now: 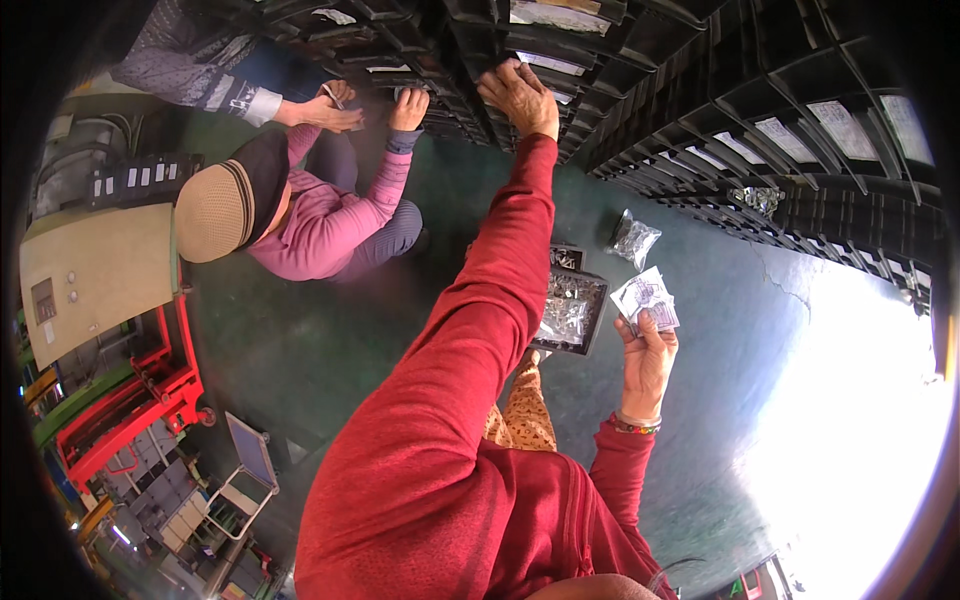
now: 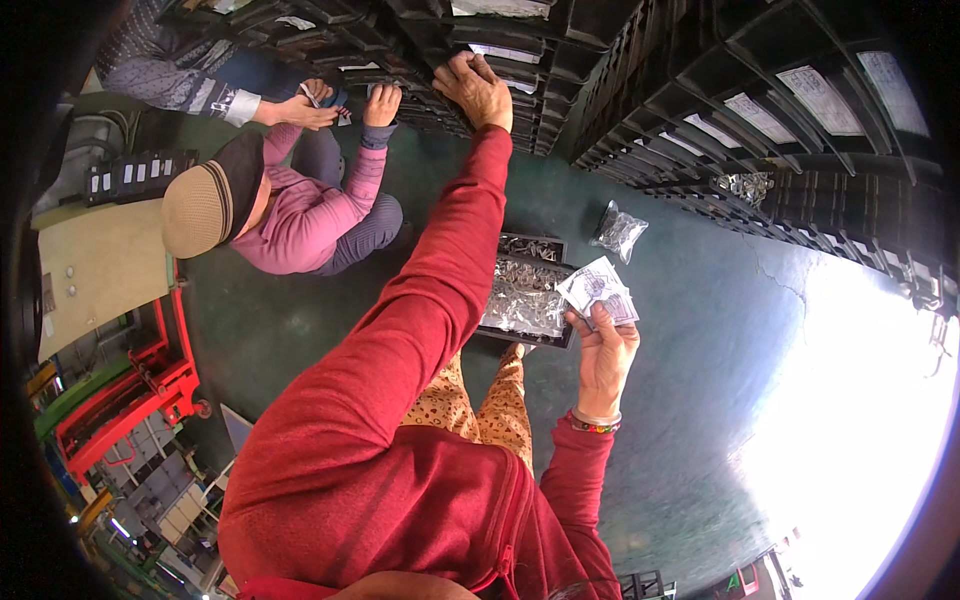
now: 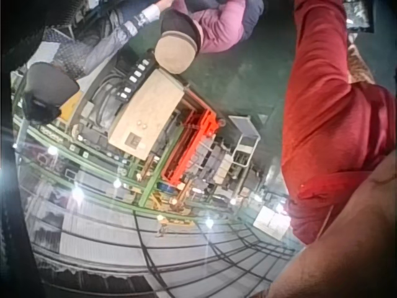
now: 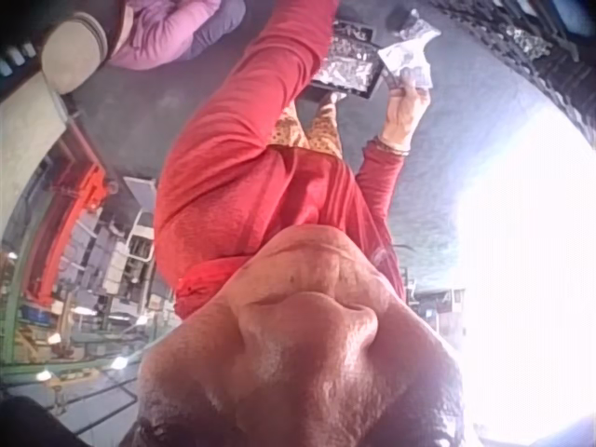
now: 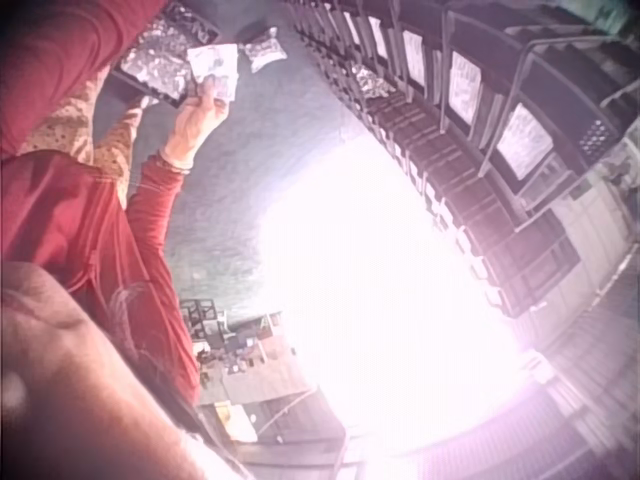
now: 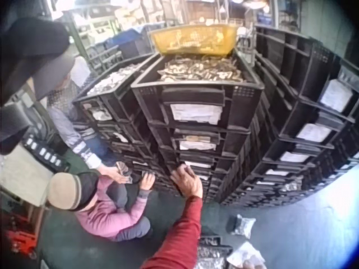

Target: The person separates paper label slips from a stack and inserts them into the label slots on the sides of stacked plastic crates by hand.

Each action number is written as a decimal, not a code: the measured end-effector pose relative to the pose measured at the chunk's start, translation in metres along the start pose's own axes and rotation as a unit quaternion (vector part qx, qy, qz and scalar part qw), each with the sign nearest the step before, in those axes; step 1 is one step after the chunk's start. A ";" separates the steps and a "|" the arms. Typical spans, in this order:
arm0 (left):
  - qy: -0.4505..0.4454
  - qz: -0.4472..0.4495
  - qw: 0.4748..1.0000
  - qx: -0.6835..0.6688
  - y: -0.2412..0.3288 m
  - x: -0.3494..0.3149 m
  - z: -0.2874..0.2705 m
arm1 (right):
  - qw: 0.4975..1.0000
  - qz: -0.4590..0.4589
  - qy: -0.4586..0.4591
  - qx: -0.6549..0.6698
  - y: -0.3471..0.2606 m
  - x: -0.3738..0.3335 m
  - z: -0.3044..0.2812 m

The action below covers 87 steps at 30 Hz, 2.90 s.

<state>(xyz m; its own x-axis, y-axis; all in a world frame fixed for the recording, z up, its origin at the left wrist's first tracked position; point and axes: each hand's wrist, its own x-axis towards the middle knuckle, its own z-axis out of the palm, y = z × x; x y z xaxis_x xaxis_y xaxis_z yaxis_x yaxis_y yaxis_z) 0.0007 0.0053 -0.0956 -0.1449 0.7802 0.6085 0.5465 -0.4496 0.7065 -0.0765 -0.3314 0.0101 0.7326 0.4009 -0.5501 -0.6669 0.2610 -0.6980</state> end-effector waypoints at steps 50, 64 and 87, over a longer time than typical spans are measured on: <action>-0.025 -0.201 0.962 -0.181 0.015 -0.001 -0.002 | 0.997 -0.071 -0.020 -0.027 -0.038 -0.042 0.005; -0.065 -0.252 0.950 -0.172 0.013 -0.008 0.003 | 0.996 -0.078 -0.044 -0.002 -0.031 -0.040 -0.006; -0.096 -0.193 0.954 -0.207 0.023 -0.031 -0.001 | 0.995 -0.080 0.058 -0.015 -0.004 -0.035 -0.053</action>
<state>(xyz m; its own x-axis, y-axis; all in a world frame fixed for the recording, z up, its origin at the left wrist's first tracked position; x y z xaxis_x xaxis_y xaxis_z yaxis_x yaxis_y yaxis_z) 0.0174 -0.0295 -0.0976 -0.0947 0.9700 0.2240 0.1047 -0.2140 0.9712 -0.0916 -0.3933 0.0079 0.8406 0.2520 -0.4794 -0.5380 0.2863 -0.7928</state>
